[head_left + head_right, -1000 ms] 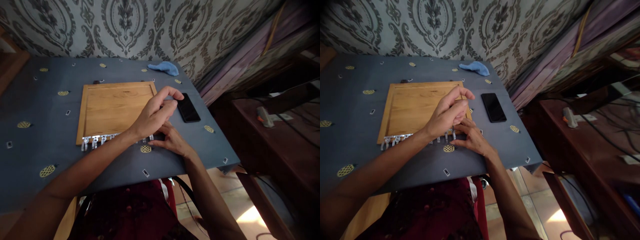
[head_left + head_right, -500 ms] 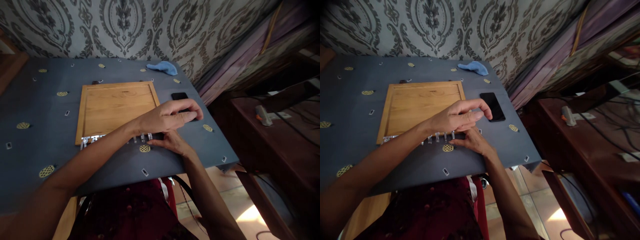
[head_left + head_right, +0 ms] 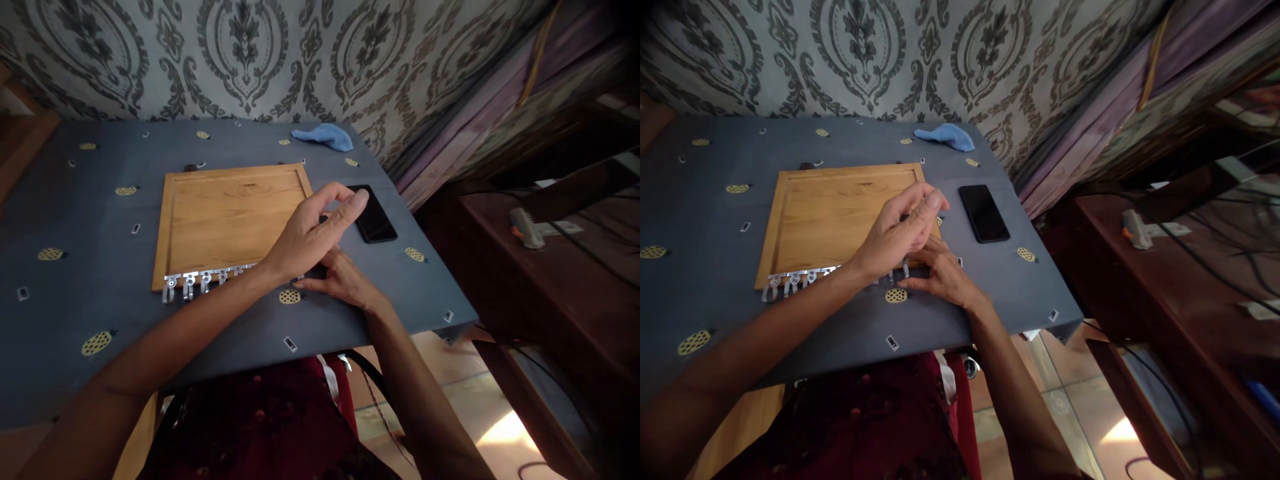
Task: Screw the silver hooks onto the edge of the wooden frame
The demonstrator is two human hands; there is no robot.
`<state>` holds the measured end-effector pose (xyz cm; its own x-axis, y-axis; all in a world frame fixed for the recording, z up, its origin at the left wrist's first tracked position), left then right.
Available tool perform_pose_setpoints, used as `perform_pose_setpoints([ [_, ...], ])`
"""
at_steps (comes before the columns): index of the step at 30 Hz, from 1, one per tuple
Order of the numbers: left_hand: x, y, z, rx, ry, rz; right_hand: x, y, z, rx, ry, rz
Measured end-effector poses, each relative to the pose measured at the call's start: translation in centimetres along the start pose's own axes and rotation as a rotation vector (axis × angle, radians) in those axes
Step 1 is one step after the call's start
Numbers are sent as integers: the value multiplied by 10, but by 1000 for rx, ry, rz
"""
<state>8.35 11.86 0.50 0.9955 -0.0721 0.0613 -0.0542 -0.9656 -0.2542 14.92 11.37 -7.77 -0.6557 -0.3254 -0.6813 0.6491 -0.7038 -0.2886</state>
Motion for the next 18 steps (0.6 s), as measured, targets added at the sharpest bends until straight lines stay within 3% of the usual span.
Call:
perform_pose_setpoints([
  [9,14,-2,-9,91,-37,217,5,5,-15,115,17,37],
  [18,22,3,-3,-10,89,397,10,8,-20,142,0,62],
])
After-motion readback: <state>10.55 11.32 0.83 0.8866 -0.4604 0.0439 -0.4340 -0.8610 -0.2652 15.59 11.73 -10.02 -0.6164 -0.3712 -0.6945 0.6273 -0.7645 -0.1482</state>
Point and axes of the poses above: each hand's wrist, its own y-axis away from the middle knuckle, its own x-axis out of the palm, z = x × y, the point moved 9 cm from there along -y, towards the middle knuckle, and after that the axes turned 7 degrees about -z, right-handed, at the moved point
